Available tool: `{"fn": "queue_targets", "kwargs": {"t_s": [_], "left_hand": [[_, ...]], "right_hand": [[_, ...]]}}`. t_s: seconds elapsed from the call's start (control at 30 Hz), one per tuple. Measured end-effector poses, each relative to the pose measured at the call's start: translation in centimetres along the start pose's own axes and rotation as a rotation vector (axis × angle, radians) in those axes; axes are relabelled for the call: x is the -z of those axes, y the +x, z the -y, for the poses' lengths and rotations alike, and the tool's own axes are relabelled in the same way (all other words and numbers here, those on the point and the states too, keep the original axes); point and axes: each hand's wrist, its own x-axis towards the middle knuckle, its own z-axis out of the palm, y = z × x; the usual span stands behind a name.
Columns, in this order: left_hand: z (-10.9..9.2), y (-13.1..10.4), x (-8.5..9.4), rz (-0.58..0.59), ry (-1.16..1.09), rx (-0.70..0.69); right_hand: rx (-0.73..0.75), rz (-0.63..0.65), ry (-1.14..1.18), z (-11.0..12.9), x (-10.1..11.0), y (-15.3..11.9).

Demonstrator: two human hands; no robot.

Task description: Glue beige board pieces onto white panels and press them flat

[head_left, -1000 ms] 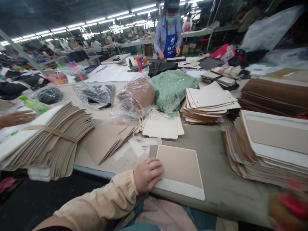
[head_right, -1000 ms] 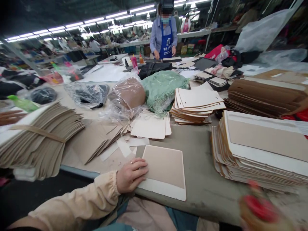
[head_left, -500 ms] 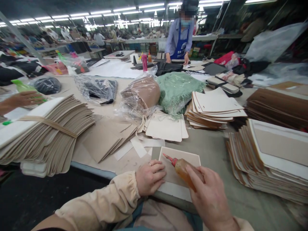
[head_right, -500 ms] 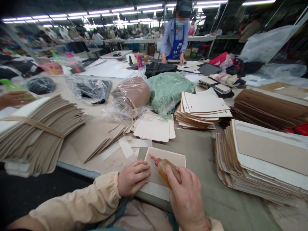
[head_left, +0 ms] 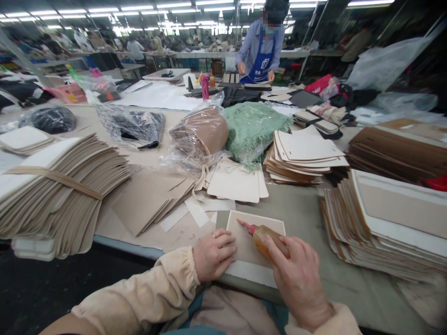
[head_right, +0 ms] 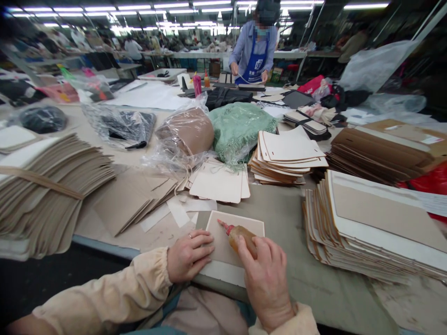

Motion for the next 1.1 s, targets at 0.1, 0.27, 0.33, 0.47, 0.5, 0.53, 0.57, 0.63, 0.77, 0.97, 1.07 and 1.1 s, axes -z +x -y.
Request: {"fn": "queue_targets", "kwargs": {"t_s": [0.1, 0.27, 0.33, 0.47, 0.5, 0.53, 0.57, 0.63, 0.77, 0.97, 1.07, 1.1], "left_hand": [[0.1, -0.2, -0.1, 0.011, 0.001, 0.016], [0.1, -0.3, -0.2, -0.001, -0.004, 0.017], [0.1, -0.2, -0.2, -0.007, -0.008, 0.019], [0.1, -0.2, -0.3, -0.01, -0.013, 0.015], [0.2, -0.2, -0.2, -0.008, -0.013, 0.014], [0.2, -0.2, -0.2, -0.004, -0.012, 0.015], [0.2, -0.2, -0.2, 0.0, -0.01, 0.015], [0.2, -0.2, -0.2, 0.007, -0.006, 0.015], [0.2, -0.3, -0.1, 0.016, -0.002, 0.017], [0.0, -0.1, 0.0, 0.017, -0.006, 0.022], [0.0, -0.1, 0.0, 0.019, -0.008, 0.011], [0.0, -0.1, 0.0, 0.019, -0.013, 0.007]], "right_hand": [[-0.045, 0.0, -0.057, -1.7, 0.7, -1.4], [-0.097, -0.037, -0.159, -4.9, 2.5, -3.6], [-0.1, -0.056, -0.193, -5.7, 3.1, -4.1], [-0.121, -0.071, -0.227, -6.3, 3.9, -4.7], [-0.13, -0.066, -0.228, -6.2, 3.9, -4.7], [-0.137, -0.058, -0.222, -6.0, 3.8, -4.7], [-0.145, -0.054, -0.211, -5.7, 3.7, -4.6], [-0.153, -0.042, -0.171, -4.9, 3.2, -4.2], [-0.122, -0.009, -0.044, -2.1, 1.7, -2.1], [-0.127, 0.011, 0.238, 2.2, -0.6, 1.4], [-0.37, -0.039, 0.565, 2.1, -0.9, 1.1], [-0.507, -0.073, 0.682, 1.6, -0.7, 0.6]]}}
